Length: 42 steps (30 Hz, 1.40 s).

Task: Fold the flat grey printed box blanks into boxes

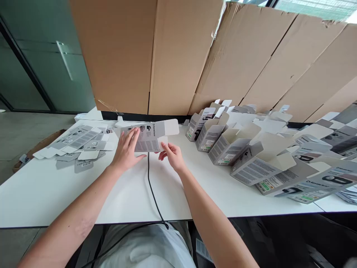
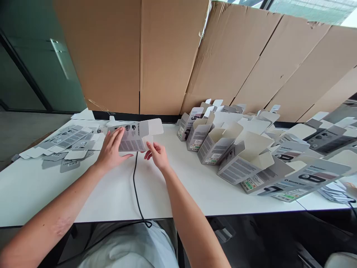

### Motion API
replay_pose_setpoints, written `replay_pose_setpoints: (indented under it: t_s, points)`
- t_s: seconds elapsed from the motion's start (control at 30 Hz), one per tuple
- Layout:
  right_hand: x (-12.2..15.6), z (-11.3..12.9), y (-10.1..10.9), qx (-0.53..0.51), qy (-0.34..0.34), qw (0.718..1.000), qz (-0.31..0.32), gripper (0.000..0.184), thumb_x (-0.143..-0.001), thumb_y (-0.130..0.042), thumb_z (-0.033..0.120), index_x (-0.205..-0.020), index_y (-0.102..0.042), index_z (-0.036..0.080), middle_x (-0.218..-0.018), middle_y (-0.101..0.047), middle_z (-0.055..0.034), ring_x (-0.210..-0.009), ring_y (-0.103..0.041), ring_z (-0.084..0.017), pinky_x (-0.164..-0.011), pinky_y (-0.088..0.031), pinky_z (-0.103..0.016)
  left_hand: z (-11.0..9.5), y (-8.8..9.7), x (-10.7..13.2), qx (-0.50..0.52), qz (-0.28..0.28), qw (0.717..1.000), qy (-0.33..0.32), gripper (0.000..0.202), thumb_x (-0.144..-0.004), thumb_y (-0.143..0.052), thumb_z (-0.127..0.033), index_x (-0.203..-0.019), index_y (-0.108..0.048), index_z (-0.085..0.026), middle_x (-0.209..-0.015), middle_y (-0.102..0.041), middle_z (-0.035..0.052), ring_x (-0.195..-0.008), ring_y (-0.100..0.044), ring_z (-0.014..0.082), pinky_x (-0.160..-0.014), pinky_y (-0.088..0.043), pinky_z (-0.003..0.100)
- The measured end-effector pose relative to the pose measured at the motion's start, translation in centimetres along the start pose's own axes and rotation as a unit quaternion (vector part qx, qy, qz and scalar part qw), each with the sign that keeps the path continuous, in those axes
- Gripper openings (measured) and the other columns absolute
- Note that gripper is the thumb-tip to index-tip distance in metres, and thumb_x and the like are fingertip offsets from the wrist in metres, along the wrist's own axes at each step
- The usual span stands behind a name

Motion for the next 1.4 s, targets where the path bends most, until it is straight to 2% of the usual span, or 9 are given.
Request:
replay_pose_setpoints:
  t_s: [0.13, 0.3, 0.5, 0.67, 0.83, 1.0, 1.13, 1.27, 1.4]
  points:
    - [0.4, 0.4, -0.5, 0.028, 0.015, 0.999, 0.015, 0.072, -0.093, -0.076, 0.092, -0.089, -0.075, 0.020, -0.089, -0.081, -0.0089, -0.060, -0.069, -0.017, -0.064, -0.060, -0.033, 0.8, 0.6, 0.0, -0.005, -0.020, 1.000, 0.019, 0.148, -0.080, -0.107, -0.034, -0.190, -0.008, -0.030, -0.183, -0.042, 0.0258, -0.172, -0.042, 0.0498, -0.145, -0.024, 0.075]
    - [0.8, 0.7, -0.5, 0.044, 0.028, 0.998, 0.018, 0.070, -0.099, -0.072, 0.089, -0.090, -0.077, 0.019, -0.086, -0.081, -0.0070, -0.057, -0.071, -0.019, -0.072, -0.061, -0.037, 0.5, 0.2, 0.0, -0.024, -0.020, 0.999, 0.012, 0.156, -0.079, -0.107, -0.039, -0.190, 0.001, -0.024, -0.185, -0.037, 0.0297, -0.174, -0.035, 0.0533, -0.144, -0.017, 0.079]
    - [0.7, 0.9, 0.0, 0.024, 0.023, 0.999, -0.003, 0.076, -0.092, -0.073, 0.095, -0.094, -0.080, 0.020, -0.084, -0.081, -0.0083, -0.056, -0.070, -0.020, -0.067, -0.061, -0.037, 0.0, 0.3, -0.1, -0.016, -0.061, 0.998, -0.014, 0.110, -0.094, -0.088, -0.026, -0.186, -0.027, -0.026, -0.167, -0.064, 0.0213, -0.156, -0.063, 0.0430, -0.143, -0.033, 0.066]
    - [0.3, 0.2, 0.6, 0.034, 0.024, 0.999, -0.034, 0.077, -0.090, -0.073, 0.098, -0.085, -0.076, 0.021, -0.075, -0.076, -0.0059, -0.055, -0.070, -0.020, -0.065, -0.061, -0.037, -0.2, 1.0, -0.2, 0.009, -0.078, 0.996, -0.036, 0.074, -0.100, -0.075, -0.013, -0.170, -0.057, -0.029, -0.151, -0.078, 0.0119, -0.139, -0.076, 0.0345, -0.128, -0.056, 0.055]
    - [0.2, -0.4, 0.8, 0.024, 0.017, 0.998, -0.053, 0.078, -0.089, -0.073, 0.099, -0.084, -0.075, 0.021, -0.072, -0.072, -0.0043, -0.055, -0.070, -0.020, -0.063, -0.061, -0.037, 0.4, 0.2, 0.1, 0.042, -0.040, 0.998, -0.026, 0.076, -0.091, -0.064, 0.001, -0.160, -0.072, -0.031, -0.150, -0.080, 0.0052, -0.136, -0.079, 0.0311, -0.120, -0.065, 0.051]
    - [0.4, 0.2, 0.2, -0.011, 0.016, 1.000, -0.022, 0.078, -0.091, -0.071, 0.097, -0.091, -0.079, 0.020, -0.081, -0.077, -0.0068, -0.055, -0.070, -0.019, -0.065, -0.063, -0.037, 0.8, 0.0, 0.6, 0.064, -0.058, 0.996, -0.028, 0.074, -0.080, -0.057, 0.006, -0.138, -0.087, -0.029, -0.137, -0.084, 0.0003, -0.123, -0.086, 0.0275, -0.105, -0.074, 0.043]
    - [0.6, 0.3, -0.3, -0.002, 0.028, 1.000, -0.007, 0.064, -0.081, -0.094, 0.079, -0.103, -0.077, 0.022, -0.097, -0.082, -0.0079, -0.060, -0.071, -0.018, -0.065, -0.064, -0.037, 0.9, 0.7, 0.7, 0.103, -0.083, 0.991, -0.019, 0.060, -0.085, -0.059, 0.003, -0.124, -0.091, -0.028, -0.125, -0.087, -0.0007, -0.109, -0.089, 0.0260, -0.095, -0.077, 0.040]
    - [0.7, 0.8, -0.3, 0.009, 0.061, 0.998, -0.029, 0.064, -0.070, -0.105, 0.052, -0.120, -0.077, 0.024, -0.104, -0.081, -0.0061, -0.067, -0.065, -0.016, -0.062, -0.062, -0.035, -0.7, 1.5, 0.6, 0.126, -0.088, 0.986, -0.069, 0.055, -0.091, -0.061, 0.002, -0.127, -0.090, -0.027, -0.126, -0.087, 0.0003, -0.113, -0.089, 0.0264, -0.100, -0.076, 0.042]
    - [0.6, 1.9, 0.3, 0.017, 0.111, 0.993, -0.048, 0.054, -0.071, -0.103, 0.054, -0.110, -0.081, 0.024, -0.106, -0.081, -0.0093, -0.077, -0.069, -0.022, -0.060, -0.063, -0.036, -2.2, 1.7, 0.4, 0.123, -0.081, 0.984, -0.100, 0.053, -0.096, -0.059, 0.002, -0.132, -0.086, -0.026, -0.129, -0.087, 0.0023, -0.112, -0.088, 0.0240, -0.097, -0.075, 0.039]
Point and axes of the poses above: each hand's wrist, its own x-axis away from the middle knuckle, its own y-axis out of the back of the hand, z = x × y, the point moved 8 cm from there along -x, towards the middle knuckle
